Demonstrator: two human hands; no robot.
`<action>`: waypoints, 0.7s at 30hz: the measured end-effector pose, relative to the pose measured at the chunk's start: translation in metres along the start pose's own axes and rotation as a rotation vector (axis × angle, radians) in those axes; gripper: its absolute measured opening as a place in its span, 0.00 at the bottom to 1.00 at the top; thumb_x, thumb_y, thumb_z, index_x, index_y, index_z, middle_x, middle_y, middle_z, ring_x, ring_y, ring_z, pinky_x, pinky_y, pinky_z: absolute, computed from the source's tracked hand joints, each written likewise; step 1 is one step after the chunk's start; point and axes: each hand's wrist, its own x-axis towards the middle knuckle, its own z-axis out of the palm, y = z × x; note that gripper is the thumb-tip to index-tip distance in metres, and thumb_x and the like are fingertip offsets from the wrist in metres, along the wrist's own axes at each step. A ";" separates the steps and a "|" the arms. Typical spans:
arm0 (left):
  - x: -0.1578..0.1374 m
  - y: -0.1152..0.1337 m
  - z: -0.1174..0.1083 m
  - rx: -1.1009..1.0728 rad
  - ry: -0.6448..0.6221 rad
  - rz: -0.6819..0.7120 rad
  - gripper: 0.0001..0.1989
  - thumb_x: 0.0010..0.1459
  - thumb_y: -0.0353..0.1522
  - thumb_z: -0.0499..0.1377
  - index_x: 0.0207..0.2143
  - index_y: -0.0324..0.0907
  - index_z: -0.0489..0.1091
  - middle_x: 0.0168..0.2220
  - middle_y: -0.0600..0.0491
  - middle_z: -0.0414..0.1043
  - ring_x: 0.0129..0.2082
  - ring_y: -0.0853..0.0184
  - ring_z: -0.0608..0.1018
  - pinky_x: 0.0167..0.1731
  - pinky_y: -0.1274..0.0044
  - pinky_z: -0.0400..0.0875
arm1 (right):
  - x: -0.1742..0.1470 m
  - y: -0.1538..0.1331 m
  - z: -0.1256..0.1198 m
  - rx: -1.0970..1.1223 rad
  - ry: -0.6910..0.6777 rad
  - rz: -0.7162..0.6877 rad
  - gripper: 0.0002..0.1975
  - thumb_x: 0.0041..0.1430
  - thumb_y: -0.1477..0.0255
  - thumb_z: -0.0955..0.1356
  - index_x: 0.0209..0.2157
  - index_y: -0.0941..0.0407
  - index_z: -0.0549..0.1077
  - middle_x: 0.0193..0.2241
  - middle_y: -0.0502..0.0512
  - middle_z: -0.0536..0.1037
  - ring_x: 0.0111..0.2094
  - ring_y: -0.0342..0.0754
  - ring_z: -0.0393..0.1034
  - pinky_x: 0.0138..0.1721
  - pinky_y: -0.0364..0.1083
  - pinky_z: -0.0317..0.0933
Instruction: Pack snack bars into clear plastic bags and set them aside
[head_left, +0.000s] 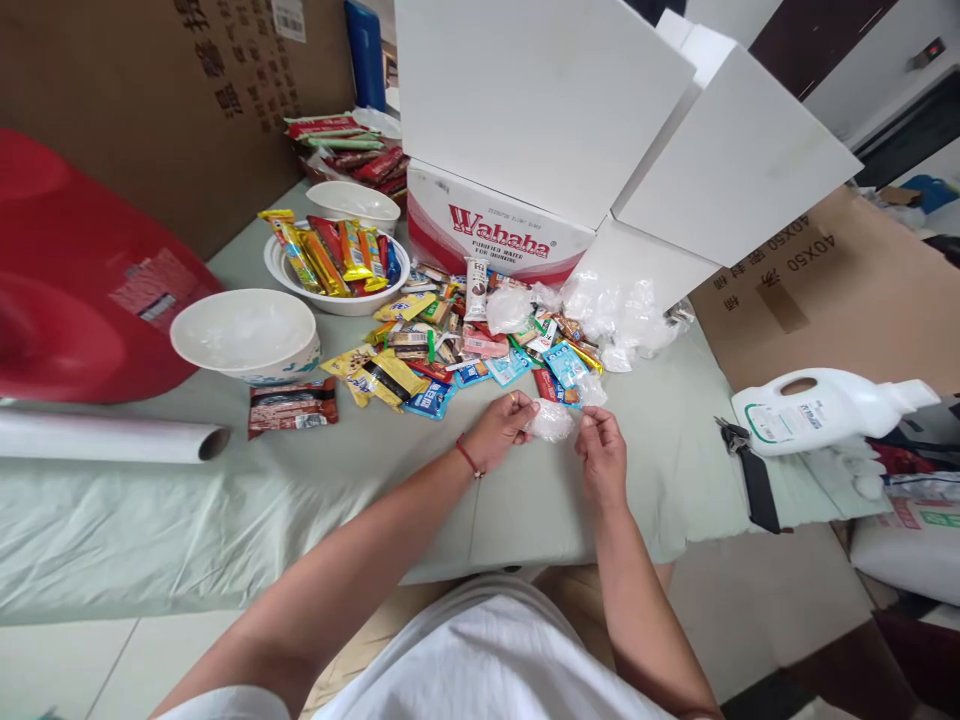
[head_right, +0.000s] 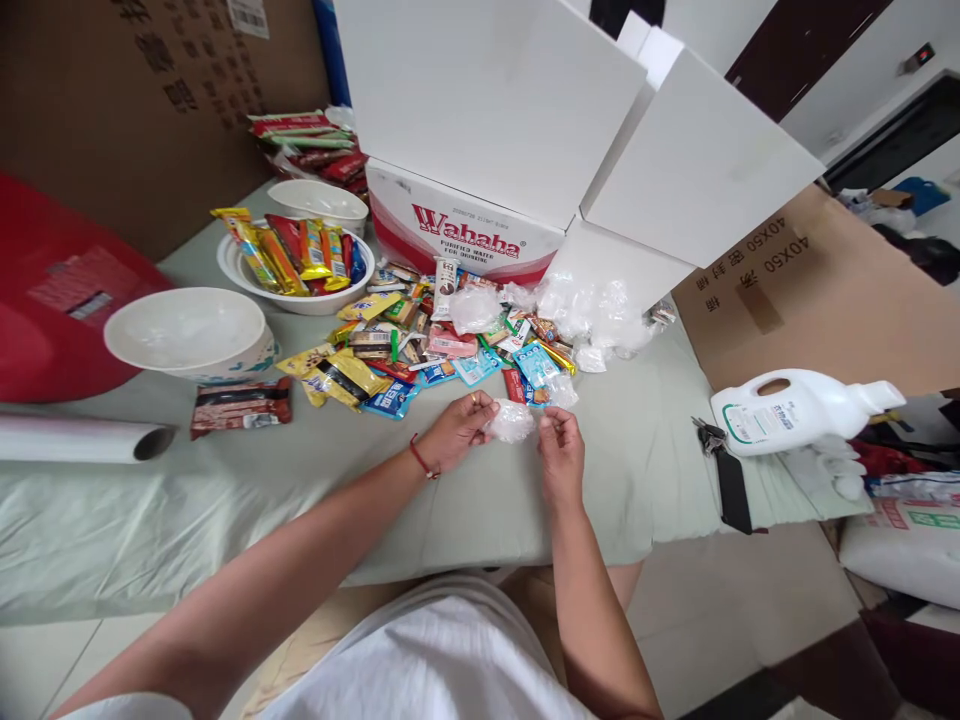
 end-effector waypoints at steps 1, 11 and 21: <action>0.000 0.001 0.000 0.002 0.007 0.002 0.32 0.42 0.55 0.73 0.29 0.43 0.62 0.23 0.61 0.66 0.20 0.76 0.67 0.19 0.82 0.56 | -0.002 -0.001 -0.004 -0.080 -0.026 -0.106 0.22 0.56 0.56 0.75 0.48 0.52 0.74 0.39 0.52 0.74 0.27 0.41 0.61 0.28 0.44 0.61; -0.006 0.008 0.006 0.063 -0.110 0.039 0.32 0.46 0.60 0.68 0.35 0.41 0.69 0.30 0.56 0.72 0.27 0.71 0.73 0.23 0.80 0.62 | -0.010 -0.003 0.004 -0.412 -0.092 -0.329 0.08 0.64 0.65 0.71 0.36 0.53 0.80 0.30 0.50 0.76 0.27 0.44 0.63 0.32 0.45 0.59; 0.001 0.002 -0.003 0.094 -0.159 0.052 0.26 0.47 0.50 0.73 0.25 0.41 0.66 0.20 0.60 0.65 0.21 0.75 0.64 0.25 0.79 0.56 | -0.001 -0.003 0.009 0.228 -0.015 0.203 0.18 0.48 0.58 0.79 0.30 0.55 0.74 0.25 0.45 0.68 0.25 0.39 0.56 0.26 0.40 0.51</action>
